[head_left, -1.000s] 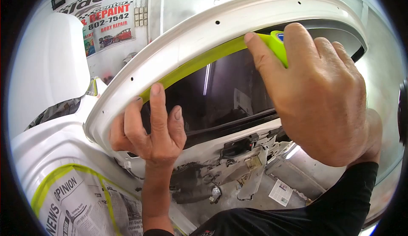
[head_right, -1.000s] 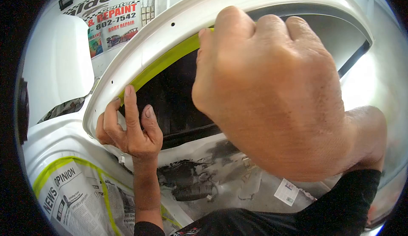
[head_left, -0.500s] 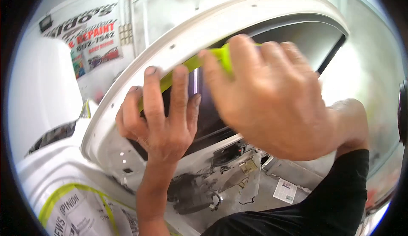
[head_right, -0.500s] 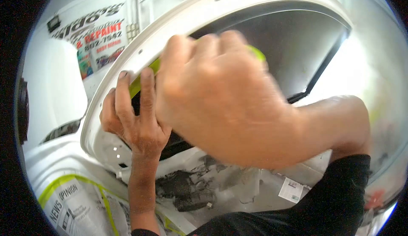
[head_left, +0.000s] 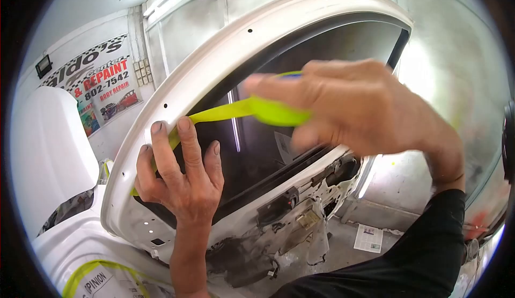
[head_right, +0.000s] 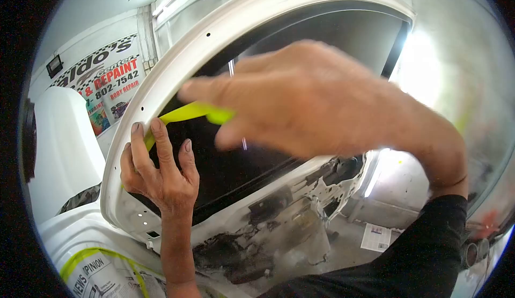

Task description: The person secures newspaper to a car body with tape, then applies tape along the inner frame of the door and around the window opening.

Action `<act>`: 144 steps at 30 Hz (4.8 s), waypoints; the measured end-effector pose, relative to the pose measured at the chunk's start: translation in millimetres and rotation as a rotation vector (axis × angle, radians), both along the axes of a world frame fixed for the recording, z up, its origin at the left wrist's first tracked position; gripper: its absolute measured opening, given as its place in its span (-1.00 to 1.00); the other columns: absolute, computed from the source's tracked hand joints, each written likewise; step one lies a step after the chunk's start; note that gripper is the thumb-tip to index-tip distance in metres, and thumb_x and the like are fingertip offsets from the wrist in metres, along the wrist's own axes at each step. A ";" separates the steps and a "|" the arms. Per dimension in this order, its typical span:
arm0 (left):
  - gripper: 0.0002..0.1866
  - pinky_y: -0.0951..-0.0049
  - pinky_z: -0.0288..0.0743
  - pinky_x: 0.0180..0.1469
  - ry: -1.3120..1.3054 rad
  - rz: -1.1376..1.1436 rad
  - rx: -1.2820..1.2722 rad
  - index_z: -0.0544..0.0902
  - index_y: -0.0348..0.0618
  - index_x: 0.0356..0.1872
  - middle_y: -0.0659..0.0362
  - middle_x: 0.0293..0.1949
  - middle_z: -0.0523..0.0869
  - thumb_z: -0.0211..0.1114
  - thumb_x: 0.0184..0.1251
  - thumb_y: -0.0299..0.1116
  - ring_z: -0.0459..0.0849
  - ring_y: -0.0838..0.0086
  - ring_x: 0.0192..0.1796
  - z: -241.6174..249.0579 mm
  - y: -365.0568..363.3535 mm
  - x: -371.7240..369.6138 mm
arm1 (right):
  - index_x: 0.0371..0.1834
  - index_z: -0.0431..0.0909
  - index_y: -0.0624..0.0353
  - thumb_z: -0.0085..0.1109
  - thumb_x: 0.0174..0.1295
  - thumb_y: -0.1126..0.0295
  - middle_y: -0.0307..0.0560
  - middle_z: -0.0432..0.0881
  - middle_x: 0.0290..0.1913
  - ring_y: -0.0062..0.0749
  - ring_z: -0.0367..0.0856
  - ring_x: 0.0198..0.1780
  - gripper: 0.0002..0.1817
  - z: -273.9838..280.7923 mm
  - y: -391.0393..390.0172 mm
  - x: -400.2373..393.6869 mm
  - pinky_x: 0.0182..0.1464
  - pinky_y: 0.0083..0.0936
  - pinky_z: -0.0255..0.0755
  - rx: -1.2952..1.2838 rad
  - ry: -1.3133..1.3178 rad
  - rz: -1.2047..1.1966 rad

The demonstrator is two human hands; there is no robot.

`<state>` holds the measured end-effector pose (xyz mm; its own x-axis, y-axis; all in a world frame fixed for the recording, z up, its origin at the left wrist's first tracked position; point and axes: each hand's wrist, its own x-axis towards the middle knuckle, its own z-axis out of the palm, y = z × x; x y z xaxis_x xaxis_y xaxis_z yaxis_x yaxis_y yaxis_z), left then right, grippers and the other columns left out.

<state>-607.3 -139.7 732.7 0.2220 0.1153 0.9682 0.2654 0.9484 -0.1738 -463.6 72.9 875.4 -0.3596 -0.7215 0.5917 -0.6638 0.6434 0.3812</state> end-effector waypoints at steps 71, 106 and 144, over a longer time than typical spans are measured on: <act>-0.42 -0.01 0.20 0.36 0.053 -0.063 -0.052 0.68 0.21 0.37 0.10 0.36 0.49 0.24 0.49 0.23 0.33 0.19 0.30 41.7 63.4 1.4 | -0.42 0.67 0.37 0.11 0.52 0.15 0.14 0.66 -0.55 -0.13 0.66 -0.50 -0.52 36.5 -14.6 10.6 -0.32 -0.29 0.64 -0.155 0.328 -0.882; -0.36 -0.06 0.18 0.40 0.102 0.052 -0.081 0.57 0.22 0.47 0.10 0.39 0.47 0.22 0.50 0.24 0.35 0.15 0.35 67.1 105.0 9.5 | 0.31 0.55 0.00 0.03 0.59 0.26 -0.02 0.55 -0.26 -0.26 0.62 -0.28 -0.68 66.1 147.1 54.3 -0.24 -0.43 0.61 0.092 0.280 -1.021; -0.38 -0.11 0.19 0.41 0.147 -0.029 -0.105 0.64 0.30 0.41 0.08 0.29 0.49 0.22 0.45 0.30 0.30 0.18 0.37 87.6 135.7 4.5 | 0.51 0.47 -0.06 -0.03 0.60 0.37 0.09 0.51 -0.22 -0.37 0.65 -0.39 -0.55 46.0 155.9 26.8 -0.53 -0.50 0.60 0.388 0.634 -0.938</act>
